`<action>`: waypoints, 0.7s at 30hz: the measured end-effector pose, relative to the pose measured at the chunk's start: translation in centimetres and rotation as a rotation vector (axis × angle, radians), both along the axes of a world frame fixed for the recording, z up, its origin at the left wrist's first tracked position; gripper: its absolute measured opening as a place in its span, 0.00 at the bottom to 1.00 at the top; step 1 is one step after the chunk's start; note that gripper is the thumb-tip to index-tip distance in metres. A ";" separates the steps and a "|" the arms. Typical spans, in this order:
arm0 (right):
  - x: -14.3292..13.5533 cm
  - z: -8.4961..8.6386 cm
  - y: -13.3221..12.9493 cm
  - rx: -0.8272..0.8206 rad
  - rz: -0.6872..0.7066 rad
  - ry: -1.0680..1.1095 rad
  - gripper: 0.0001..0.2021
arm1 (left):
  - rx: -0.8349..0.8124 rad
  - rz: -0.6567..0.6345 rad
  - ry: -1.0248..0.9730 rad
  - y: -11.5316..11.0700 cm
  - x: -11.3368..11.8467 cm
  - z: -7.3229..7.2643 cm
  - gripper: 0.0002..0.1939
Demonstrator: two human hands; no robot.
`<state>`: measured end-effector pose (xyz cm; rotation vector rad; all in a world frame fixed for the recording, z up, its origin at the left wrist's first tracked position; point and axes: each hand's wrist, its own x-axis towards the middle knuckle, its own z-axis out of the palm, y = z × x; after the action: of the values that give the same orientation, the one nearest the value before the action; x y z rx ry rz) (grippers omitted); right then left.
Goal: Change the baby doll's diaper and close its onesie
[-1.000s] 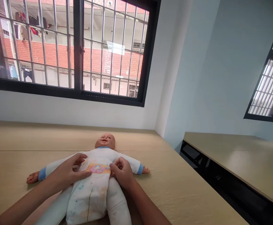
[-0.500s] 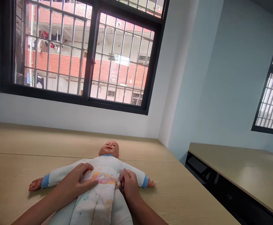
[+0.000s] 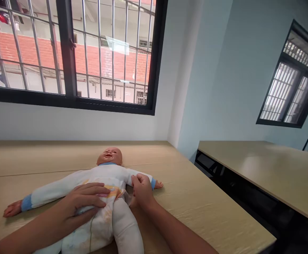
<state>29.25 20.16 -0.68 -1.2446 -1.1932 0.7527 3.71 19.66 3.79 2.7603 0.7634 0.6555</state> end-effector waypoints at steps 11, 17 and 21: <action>0.3 0.1 -0.3 -0.022 0.262 -0.129 0.04 | -0.104 0.013 -0.119 1.2 0.1 -1.3 0.13; 1.5 -0.3 -0.1 -0.069 0.329 -0.343 0.14 | -0.126 -0.003 -0.139 1.4 -0.2 -1.6 0.13; 2.1 0.1 0.1 -0.280 0.334 -0.263 0.13 | -0.119 -0.007 -0.145 1.3 -0.1 -1.5 0.13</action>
<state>31.33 20.28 -0.54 -1.4229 -1.5761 1.0528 3.58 20.94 2.34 2.5747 0.7354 0.7730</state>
